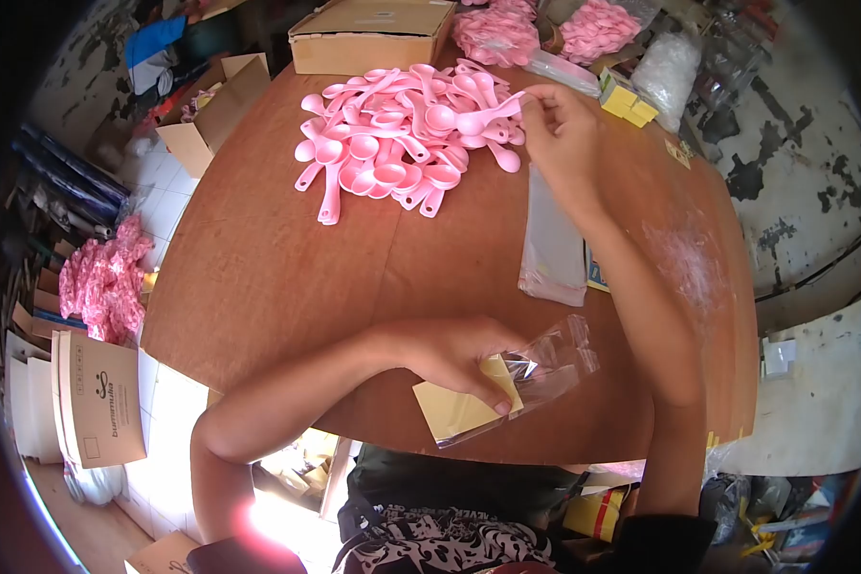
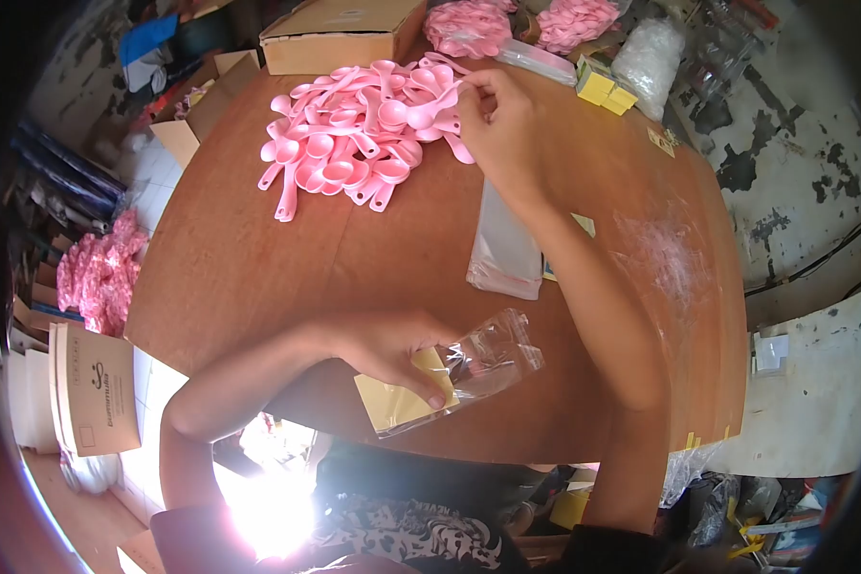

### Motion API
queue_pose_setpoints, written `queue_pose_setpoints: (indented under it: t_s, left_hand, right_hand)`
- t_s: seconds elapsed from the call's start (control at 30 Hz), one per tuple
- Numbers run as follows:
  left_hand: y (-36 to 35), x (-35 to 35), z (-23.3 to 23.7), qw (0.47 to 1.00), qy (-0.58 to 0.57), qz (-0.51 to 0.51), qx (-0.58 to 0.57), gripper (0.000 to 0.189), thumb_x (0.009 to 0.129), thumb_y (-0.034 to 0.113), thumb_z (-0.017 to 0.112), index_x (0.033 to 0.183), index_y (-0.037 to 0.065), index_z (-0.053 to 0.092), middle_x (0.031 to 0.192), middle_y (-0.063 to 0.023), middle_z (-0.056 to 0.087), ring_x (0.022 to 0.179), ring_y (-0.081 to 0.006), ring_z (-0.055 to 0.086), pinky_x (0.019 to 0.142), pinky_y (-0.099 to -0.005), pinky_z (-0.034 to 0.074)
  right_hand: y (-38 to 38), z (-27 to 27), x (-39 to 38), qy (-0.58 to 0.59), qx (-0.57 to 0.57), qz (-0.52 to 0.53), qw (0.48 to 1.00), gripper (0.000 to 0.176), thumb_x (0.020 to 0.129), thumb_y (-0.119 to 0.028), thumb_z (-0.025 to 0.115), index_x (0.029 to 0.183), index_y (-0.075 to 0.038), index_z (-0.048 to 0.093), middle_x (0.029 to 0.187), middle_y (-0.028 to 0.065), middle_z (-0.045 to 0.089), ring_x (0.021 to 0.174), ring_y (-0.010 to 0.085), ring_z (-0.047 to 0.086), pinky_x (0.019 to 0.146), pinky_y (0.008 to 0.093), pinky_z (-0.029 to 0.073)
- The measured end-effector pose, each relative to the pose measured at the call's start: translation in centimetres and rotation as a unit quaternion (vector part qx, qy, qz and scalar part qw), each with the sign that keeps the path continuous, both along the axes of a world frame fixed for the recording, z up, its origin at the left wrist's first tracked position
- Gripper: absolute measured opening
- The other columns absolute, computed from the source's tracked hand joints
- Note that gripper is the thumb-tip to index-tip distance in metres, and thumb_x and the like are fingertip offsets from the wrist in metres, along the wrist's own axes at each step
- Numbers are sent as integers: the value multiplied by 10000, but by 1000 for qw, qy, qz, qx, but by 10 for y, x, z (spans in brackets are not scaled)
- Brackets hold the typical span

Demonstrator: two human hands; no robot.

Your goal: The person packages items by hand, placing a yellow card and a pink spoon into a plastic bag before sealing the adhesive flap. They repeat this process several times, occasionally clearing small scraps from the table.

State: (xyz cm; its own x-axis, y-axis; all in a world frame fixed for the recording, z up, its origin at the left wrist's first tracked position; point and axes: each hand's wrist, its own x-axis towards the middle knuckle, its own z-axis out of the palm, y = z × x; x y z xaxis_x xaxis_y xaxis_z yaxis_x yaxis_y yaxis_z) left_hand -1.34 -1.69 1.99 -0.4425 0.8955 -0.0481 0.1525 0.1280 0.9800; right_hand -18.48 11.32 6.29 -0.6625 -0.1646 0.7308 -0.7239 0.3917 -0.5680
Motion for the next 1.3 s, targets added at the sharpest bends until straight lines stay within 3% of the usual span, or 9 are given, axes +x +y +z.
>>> queue_pose_setpoints:
  t_s: [0.1, 0.33, 0.47, 0.87, 0.93, 1.03, 1.07, 1.2, 1.3]
  left_hand:
    - [-1, 3, 12, 995, -74, 27, -61, 516, 782, 250, 761, 1212, 40, 569, 1069, -114, 652, 978, -190, 600, 873, -332, 458]
    - [-1, -2, 4, 986, -4, 168, -3, 491, 780, 192, 763, 1212, 50, 577, 1088, -110, 650, 1001, -195, 599, 892, -334, 453]
    - [3, -3, -3, 985, 11, 174, -13, 489, 776, 188, 764, 1209, 55, 581, 1088, -111, 656, 996, -200, 610, 888, -334, 458]
    - [9, -4, -15, 976, 119, 183, 15, 459, 811, 201, 745, 1214, 50, 586, 1079, -124, 665, 985, -174, 623, 869, -335, 468]
    - [15, -2, -19, 966, 96, 213, 112, 415, 863, 225, 705, 1228, 60, 594, 976, -75, 678, 879, -115, 607, 793, -314, 475]
    - [11, 0, -6, 977, -31, 210, 14, 326, 919, 207, 647, 1188, 27, 607, 1007, -18, 662, 911, -66, 569, 794, -256, 475]
    - [12, 1, -5, 975, -34, 216, 30, 294, 938, 215, 622, 1154, 16, 624, 892, -1, 653, 813, -41, 563, 716, -234, 473]
    - [12, 0, -13, 976, -8, 213, 46, 289, 935, 205, 626, 1141, 1, 627, 883, -18, 656, 800, -58, 572, 723, -245, 485]
    - [14, 0, -16, 966, -91, 227, 81, 285, 934, 188, 624, 1129, -20, 626, 930, -54, 672, 817, -83, 598, 740, -261, 503]
  right_hand:
    - [28, 17, 27, -65, -85, 14, 994, 133, 900, -118, 604, 951, -1, 641, 788, 71, 669, 654, 107, 627, 572, 251, 493]
    - [124, 27, 99, -206, -257, 101, 939, 151, 922, -87, 576, 977, 48, 614, 788, 84, 644, 618, 117, 592, 586, 248, 485]
    - [138, 22, 119, -258, -262, 62, 928, 143, 918, -78, 573, 970, 47, 617, 774, 87, 638, 598, 119, 578, 578, 247, 482]
    - [135, -10, 119, -351, -240, 127, 896, 135, 914, -95, 594, 953, 30, 626, 819, 89, 662, 588, 96, 576, 543, 232, 480]
    - [133, -14, 120, -361, -243, 130, 891, 137, 915, -98, 592, 956, 28, 625, 818, 85, 658, 593, 94, 576, 549, 234, 481]
    - [127, -19, 123, -367, -236, 132, 890, 141, 918, -104, 588, 960, 26, 624, 815, 77, 651, 602, 95, 576, 558, 238, 481]
    - [126, -19, 125, -362, -227, 127, 895, 144, 920, -106, 586, 962, 26, 623, 814, 75, 648, 607, 97, 577, 562, 241, 481]
    - [125, -19, 124, -333, -192, 114, 916, 144, 922, -106, 585, 962, 28, 622, 821, 76, 649, 606, 101, 575, 562, 244, 478]
    - [124, -20, 126, -351, -202, 117, 907, 134, 916, -95, 593, 961, 29, 621, 809, 75, 651, 598, 103, 572, 561, 242, 474]
